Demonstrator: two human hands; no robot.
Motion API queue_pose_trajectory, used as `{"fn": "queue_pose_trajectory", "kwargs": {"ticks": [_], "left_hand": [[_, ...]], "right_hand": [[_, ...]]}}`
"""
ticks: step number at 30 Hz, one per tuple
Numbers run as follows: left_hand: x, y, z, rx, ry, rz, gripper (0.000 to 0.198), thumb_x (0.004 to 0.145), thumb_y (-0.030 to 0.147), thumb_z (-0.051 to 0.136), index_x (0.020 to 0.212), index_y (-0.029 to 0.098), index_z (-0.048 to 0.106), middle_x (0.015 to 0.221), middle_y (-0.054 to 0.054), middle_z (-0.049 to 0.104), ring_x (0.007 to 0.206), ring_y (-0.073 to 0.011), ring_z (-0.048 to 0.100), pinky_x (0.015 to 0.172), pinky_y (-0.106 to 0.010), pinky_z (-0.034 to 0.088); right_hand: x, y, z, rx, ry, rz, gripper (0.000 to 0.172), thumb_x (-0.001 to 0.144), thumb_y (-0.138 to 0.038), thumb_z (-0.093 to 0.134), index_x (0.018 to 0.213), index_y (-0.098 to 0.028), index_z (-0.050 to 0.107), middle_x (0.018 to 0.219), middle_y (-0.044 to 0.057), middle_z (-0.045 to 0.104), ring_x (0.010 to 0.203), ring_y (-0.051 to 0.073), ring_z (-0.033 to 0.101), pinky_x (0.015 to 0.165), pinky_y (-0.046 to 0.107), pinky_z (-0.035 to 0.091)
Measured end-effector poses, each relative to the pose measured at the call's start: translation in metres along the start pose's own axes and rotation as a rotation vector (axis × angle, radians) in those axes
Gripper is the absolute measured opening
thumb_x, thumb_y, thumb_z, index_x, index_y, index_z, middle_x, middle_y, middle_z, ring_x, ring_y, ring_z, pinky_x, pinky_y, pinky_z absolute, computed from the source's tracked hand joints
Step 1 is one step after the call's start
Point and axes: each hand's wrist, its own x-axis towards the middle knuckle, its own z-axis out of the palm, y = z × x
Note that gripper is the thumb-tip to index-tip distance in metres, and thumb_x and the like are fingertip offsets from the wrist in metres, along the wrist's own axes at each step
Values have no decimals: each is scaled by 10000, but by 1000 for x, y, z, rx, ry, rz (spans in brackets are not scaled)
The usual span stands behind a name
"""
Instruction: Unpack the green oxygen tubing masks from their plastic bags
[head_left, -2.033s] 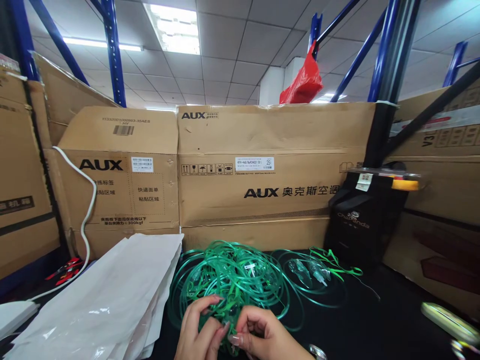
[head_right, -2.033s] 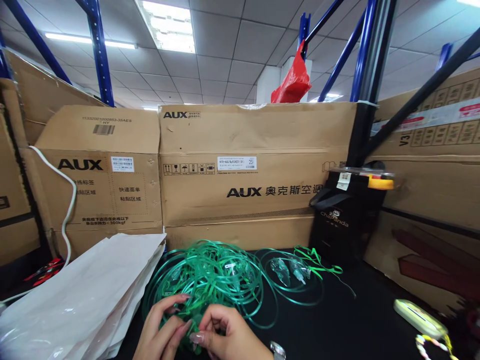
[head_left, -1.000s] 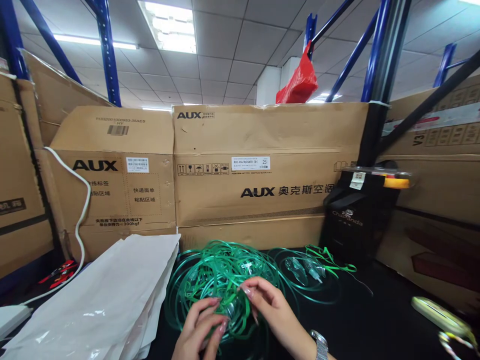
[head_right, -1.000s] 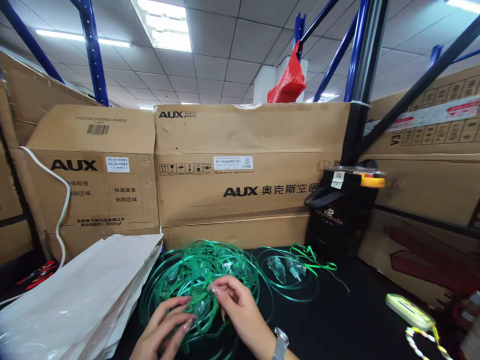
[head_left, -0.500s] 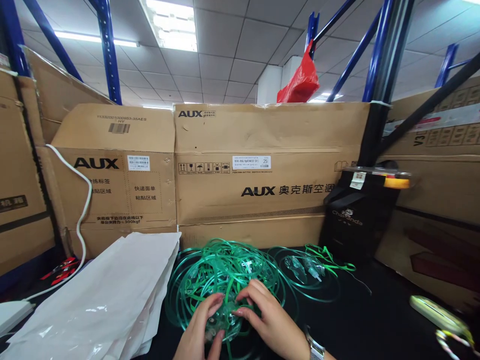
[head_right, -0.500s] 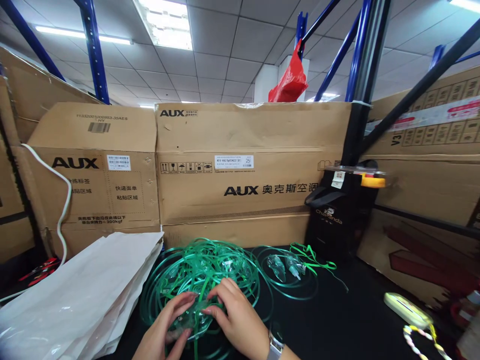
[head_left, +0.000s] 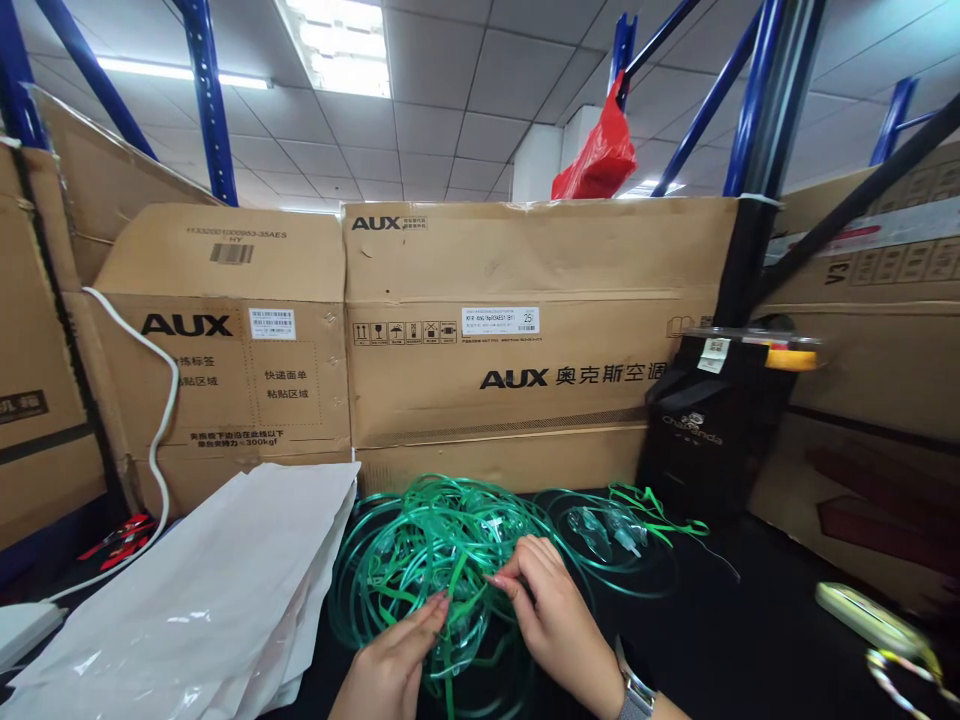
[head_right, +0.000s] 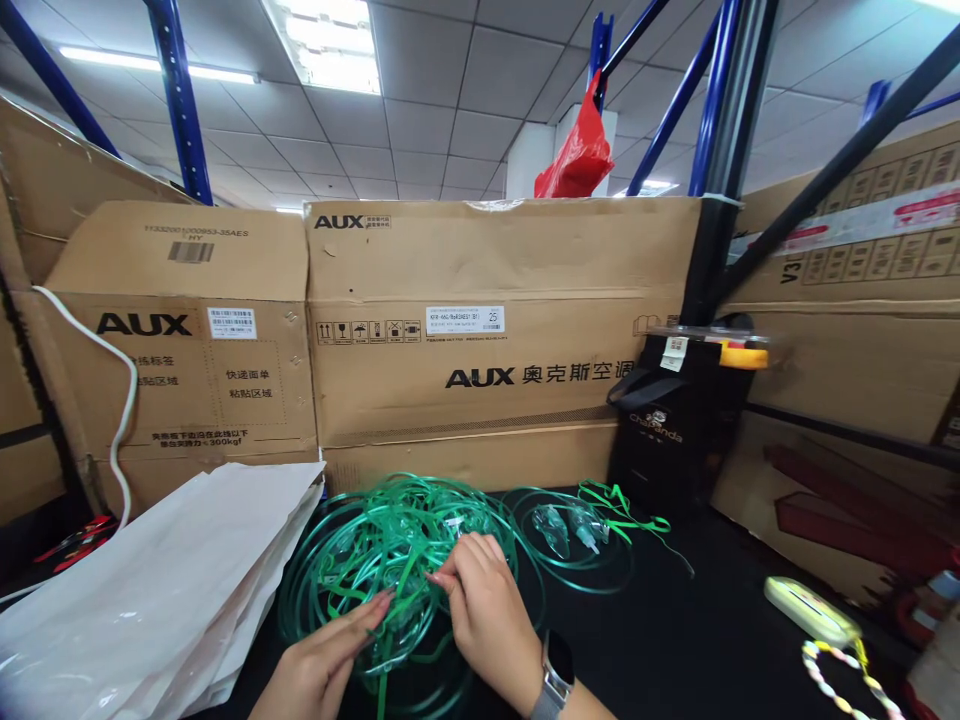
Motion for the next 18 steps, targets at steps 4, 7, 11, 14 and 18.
{"fn": "queue_pose_trajectory", "kwargs": {"ticks": [4, 7, 11, 14, 18], "left_hand": [[2, 3, -3, -39, 53, 11, 463, 763, -9, 404, 1182, 140, 529, 1119, -106, 640, 1041, -130, 572, 869, -189, 434], [0, 1, -3, -56, 90, 1, 512, 745, -27, 409, 1199, 185, 511, 1121, -79, 643, 1036, -128, 576, 859, -197, 450], [-7, -7, -2, -40, 57, 13, 527, 753, -33, 406, 1223, 194, 480, 1153, -79, 625, 1062, -125, 559, 880, -207, 441], [-11, -10, 2, -24, 44, 10, 492, 764, -21, 408, 1209, 171, 489, 1139, -85, 636, 1052, -119, 568, 881, -188, 433], [-12, -11, 5, 7, 43, 34, 490, 759, -19, 418, 1217, 145, 475, 1135, -92, 639, 1043, -114, 575, 870, -152, 426]], "right_hand": [[3, 6, -5, -83, 33, -61, 182, 888, -157, 378, 720, -191, 439, 693, 20, 487, 677, 171, 436, 652, 307, 345], [5, 14, -10, -109, 78, -36, 183, 884, -178, 393, 711, -190, 450, 682, 18, 478, 672, 173, 430, 664, 314, 339], [11, 37, -22, 39, 250, 159, 230, 843, -297, 479, 638, -192, 479, 651, 13, 483, 657, 175, 439, 651, 314, 335], [16, 60, -35, 215, 469, 389, 285, 751, -431, 583, 613, -192, 511, 607, -2, 486, 612, 162, 453, 594, 289, 347], [19, 87, -53, 335, 605, 546, 367, 688, -534, 607, 655, -186, 494, 524, -45, 439, 456, 105, 396, 428, 228, 303]]}}
